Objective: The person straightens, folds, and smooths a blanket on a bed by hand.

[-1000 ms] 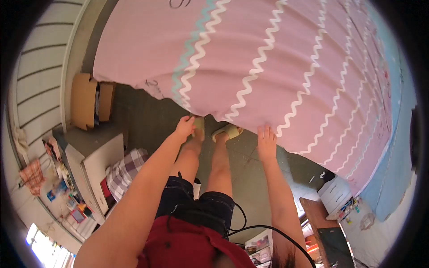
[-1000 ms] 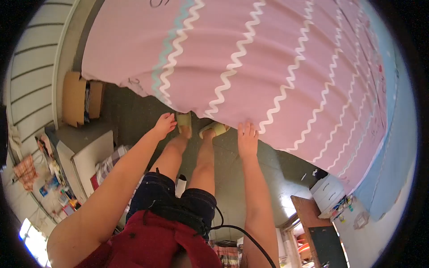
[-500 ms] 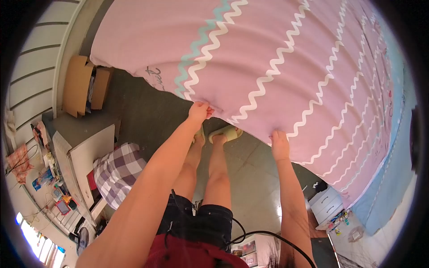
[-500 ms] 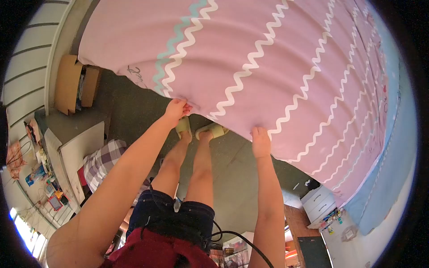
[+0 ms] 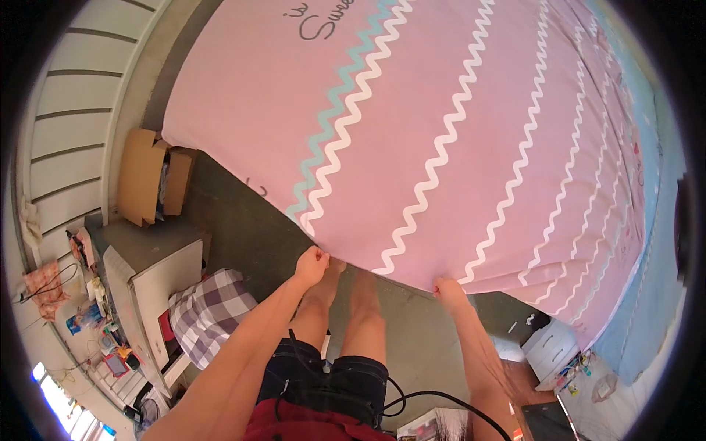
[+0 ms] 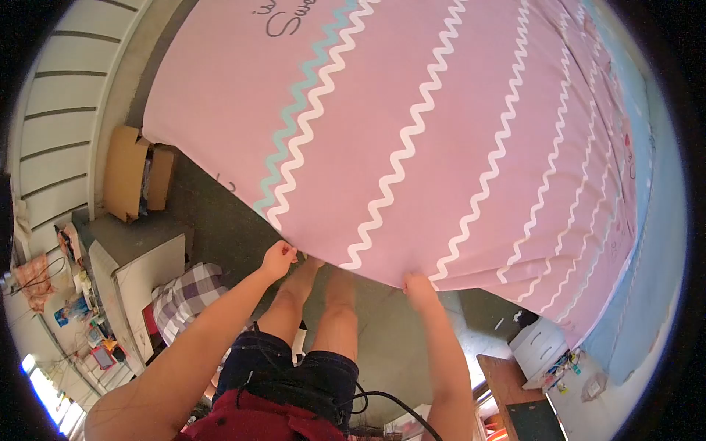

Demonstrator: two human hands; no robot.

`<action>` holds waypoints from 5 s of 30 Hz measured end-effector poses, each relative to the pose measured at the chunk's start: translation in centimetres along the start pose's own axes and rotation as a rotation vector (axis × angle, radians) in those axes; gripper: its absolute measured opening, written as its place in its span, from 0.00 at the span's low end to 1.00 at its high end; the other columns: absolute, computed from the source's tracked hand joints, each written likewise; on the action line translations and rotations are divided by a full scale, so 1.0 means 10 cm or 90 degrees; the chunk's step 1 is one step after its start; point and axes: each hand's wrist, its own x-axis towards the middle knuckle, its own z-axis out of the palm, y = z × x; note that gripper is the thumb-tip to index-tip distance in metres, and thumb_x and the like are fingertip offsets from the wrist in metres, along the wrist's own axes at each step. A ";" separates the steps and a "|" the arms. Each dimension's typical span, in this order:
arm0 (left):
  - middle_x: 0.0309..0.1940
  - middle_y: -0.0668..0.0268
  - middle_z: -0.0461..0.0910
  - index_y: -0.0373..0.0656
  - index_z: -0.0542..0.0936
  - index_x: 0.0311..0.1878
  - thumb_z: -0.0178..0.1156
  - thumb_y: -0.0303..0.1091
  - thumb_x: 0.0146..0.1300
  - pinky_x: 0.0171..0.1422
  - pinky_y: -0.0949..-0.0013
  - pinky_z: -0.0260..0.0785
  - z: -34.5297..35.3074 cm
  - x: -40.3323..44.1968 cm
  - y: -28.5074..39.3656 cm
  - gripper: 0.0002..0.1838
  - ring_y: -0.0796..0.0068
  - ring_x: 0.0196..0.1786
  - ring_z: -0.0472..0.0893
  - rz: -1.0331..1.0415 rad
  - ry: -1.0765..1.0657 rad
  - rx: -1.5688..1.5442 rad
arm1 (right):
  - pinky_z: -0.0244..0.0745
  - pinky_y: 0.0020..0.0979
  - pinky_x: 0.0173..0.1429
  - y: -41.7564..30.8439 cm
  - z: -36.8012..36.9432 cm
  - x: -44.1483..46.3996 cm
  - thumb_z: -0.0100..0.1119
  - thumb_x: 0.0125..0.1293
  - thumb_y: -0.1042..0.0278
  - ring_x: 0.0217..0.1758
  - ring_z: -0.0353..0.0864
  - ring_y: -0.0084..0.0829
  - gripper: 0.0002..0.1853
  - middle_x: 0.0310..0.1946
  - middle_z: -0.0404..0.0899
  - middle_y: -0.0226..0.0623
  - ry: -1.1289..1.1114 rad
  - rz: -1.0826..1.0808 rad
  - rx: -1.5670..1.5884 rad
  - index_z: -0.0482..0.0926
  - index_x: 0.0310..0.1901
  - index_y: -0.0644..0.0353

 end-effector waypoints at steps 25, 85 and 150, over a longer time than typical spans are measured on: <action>0.50 0.49 0.76 0.35 0.63 0.65 0.51 0.36 0.68 0.48 0.63 0.73 -4.83 2.31 -0.21 0.25 0.61 0.45 0.81 -0.108 0.483 -0.087 | 0.37 0.64 0.70 -3.58 -1.33 3.37 0.81 0.31 0.47 0.71 0.29 0.73 0.77 0.70 0.25 0.68 0.123 0.291 -0.138 0.27 0.72 0.54; 0.70 0.35 0.24 0.46 0.31 0.74 0.70 0.73 0.26 0.68 0.28 0.27 5.52 -0.48 3.97 0.80 0.31 0.72 0.25 0.425 -0.179 0.861 | 0.76 0.37 0.47 3.45 0.39 -1.96 0.53 0.64 0.42 0.41 0.79 0.36 0.32 0.43 0.78 0.41 0.774 0.710 0.875 0.71 0.57 0.65; 0.71 0.41 0.19 0.30 0.23 0.68 0.78 0.59 0.30 0.74 0.43 0.35 6.14 -1.01 4.35 0.82 0.42 0.74 0.23 0.051 -0.183 1.257 | 0.26 0.75 0.64 4.19 -1.96 -2.01 0.61 0.50 0.33 0.69 0.15 0.75 0.65 0.69 0.14 0.66 0.220 0.696 0.753 0.26 0.72 0.60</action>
